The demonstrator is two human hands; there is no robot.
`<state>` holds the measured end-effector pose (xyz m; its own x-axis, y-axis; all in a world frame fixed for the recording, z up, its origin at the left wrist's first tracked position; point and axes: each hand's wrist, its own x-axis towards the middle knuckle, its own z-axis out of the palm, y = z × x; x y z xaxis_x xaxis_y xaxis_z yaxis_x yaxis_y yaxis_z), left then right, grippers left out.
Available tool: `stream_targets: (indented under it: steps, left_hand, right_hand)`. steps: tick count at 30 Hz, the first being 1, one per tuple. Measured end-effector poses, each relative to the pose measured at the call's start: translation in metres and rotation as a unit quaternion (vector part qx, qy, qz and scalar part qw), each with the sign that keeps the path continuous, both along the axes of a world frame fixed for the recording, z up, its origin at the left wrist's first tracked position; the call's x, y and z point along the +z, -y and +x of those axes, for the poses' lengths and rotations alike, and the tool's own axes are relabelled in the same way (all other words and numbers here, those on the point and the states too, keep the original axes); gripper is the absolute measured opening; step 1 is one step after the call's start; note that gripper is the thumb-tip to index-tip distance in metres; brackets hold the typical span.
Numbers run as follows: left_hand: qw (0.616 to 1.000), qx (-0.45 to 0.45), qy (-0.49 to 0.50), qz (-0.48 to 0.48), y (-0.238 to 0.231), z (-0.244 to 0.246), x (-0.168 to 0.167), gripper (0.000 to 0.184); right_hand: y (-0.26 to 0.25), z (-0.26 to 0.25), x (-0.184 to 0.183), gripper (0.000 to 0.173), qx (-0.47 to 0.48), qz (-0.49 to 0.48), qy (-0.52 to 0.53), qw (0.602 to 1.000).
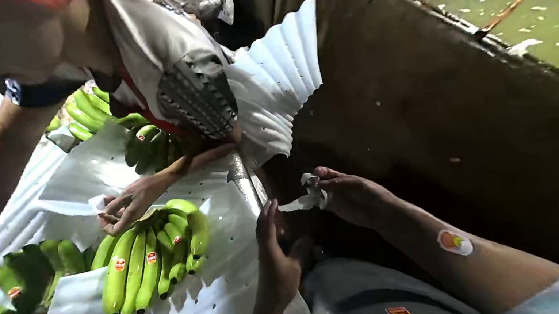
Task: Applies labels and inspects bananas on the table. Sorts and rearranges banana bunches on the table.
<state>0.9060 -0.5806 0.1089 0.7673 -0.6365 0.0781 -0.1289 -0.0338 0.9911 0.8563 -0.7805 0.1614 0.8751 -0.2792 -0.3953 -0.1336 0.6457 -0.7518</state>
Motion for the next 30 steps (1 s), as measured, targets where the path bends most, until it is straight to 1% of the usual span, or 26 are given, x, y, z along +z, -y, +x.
stream_targets:
  steps: [1, 2, 5, 6, 7, 8, 9, 10, 12, 13, 15, 16, 17, 18, 19, 20, 21, 22, 23, 24, 26, 27, 28, 30]
  left_hand:
    - [0.999, -0.013, 0.015, 0.034, 0.021, -0.001, -0.011, 0.074]
    - [0.998, -0.025, 0.022, 0.059, 0.037, -0.001, -0.023, 0.069]
    - [0.993, -0.048, -0.022, 0.103, 0.063, -0.002, -0.044, 0.028]
    - [0.990, -0.065, -0.054, 0.115, 0.066, -0.002, -0.045, 0.024]
    - [0.987, -0.082, -0.078, 0.111, 0.070, -0.002, -0.046, 0.025]
    - [0.986, -0.101, -0.089, 0.095, 0.075, -0.003, -0.048, 0.031]
    - [0.986, -0.123, -0.084, 0.080, 0.082, -0.004, -0.052, 0.041]
    - [0.985, -0.141, -0.074, 0.067, 0.092, -0.007, -0.057, 0.043]
    - [0.977, -0.164, -0.106, 0.084, 0.110, -0.012, -0.064, 0.032]
    - [0.975, -0.147, -0.129, 0.104, 0.119, -0.013, -0.067, 0.027]
    - [0.977, -0.040, -0.163, 0.135, 0.134, -0.013, -0.072, 0.025]
    - [0.973, 0.023, -0.180, 0.142, 0.143, -0.013, -0.073, 0.027]
    - [0.966, 0.078, -0.201, 0.143, 0.155, -0.014, -0.074, 0.028]
    - [0.964, 0.102, -0.211, 0.128, 0.168, -0.017, -0.075, 0.029]
    - [0.967, 0.092, -0.212, 0.104, 0.181, -0.022, -0.074, 0.033]
    - [0.977, 0.055, -0.194, 0.072, 0.195, -0.028, -0.076, 0.036]
    - [0.986, 0.001, -0.160, 0.051, 0.208, -0.035, -0.077, 0.038]
    - [0.990, -0.047, -0.115, 0.061, 0.220, -0.042, -0.078, 0.040]
    - [0.991, -0.076, -0.055, 0.092, 0.232, -0.048, -0.081, 0.042]
    - [0.988, -0.086, 0.010, 0.125, 0.241, -0.054, -0.088, 0.042]
    - [0.972, -0.074, 0.139, 0.173, 0.251, -0.059, -0.110, 0.043]
    - [0.963, -0.069, 0.186, 0.182, 0.254, -0.057, -0.121, 0.039]
    - [0.956, -0.081, 0.208, 0.190, 0.256, -0.053, -0.129, 0.034]
    - [0.943, -0.142, 0.217, 0.211, 0.260, -0.038, -0.136, 0.024]
  right_hand:
    - [0.003, -0.005, 0.007, 0.021, 0.008, 0.006, 0.001, 1.000]
    - [0.009, -0.012, 0.012, 0.023, 0.010, 0.022, 0.010, 1.000]
    - [0.038, -0.030, 0.016, 0.027, 0.001, 0.035, 0.062, 0.997]
    - [0.049, -0.035, 0.014, 0.028, -0.012, 0.035, 0.071, 0.997]
    - [0.059, -0.039, 0.013, 0.029, -0.026, 0.036, 0.073, 0.996]
    - [0.067, -0.042, 0.012, 0.030, -0.033, 0.040, 0.070, 0.996]
    - [0.074, -0.043, 0.011, 0.030, -0.027, 0.047, 0.072, 0.996]
    - [0.080, -0.044, 0.010, 0.029, -0.009, 0.052, 0.080, 0.995]
    - [0.093, -0.046, 0.006, 0.027, 0.015, 0.057, 0.104, 0.993]
    - [0.104, -0.046, 0.002, 0.026, 0.015, 0.049, 0.114, 0.992]
    - [0.129, -0.047, -0.013, 0.025, -0.013, 0.011, 0.098, 0.995]
    - [0.141, -0.047, -0.026, 0.026, -0.027, -0.023, 0.064, 0.997]
    - [0.150, -0.047, -0.042, 0.031, -0.025, -0.062, 0.013, 0.998]
    - [0.157, -0.047, -0.062, 0.038, -0.018, -0.082, -0.038, 0.996]
    - [0.161, -0.048, -0.084, 0.044, -0.011, -0.076, -0.080, 0.994]
    - [0.163, -0.051, -0.106, 0.044, -0.008, -0.050, -0.109, 0.993]
    - [0.165, -0.053, -0.124, 0.040, -0.009, -0.014, -0.133, 0.991]
    - [0.167, -0.055, -0.138, 0.033, -0.017, 0.025, -0.157, 0.987]
    - [0.171, -0.056, -0.145, 0.029, -0.023, 0.062, -0.182, 0.981]
    - [0.177, -0.056, -0.151, 0.029, -0.024, 0.094, -0.205, 0.974]
    - [0.191, -0.060, -0.158, 0.033, 0.004, 0.122, -0.247, 0.961]
    - [0.198, -0.064, -0.161, 0.040, 0.035, 0.119, -0.268, 0.955]
    - [0.205, -0.068, -0.163, 0.049, 0.071, 0.115, -0.282, 0.950]
    - [0.216, -0.078, -0.172, 0.060, 0.114, 0.108, -0.290, 0.944]
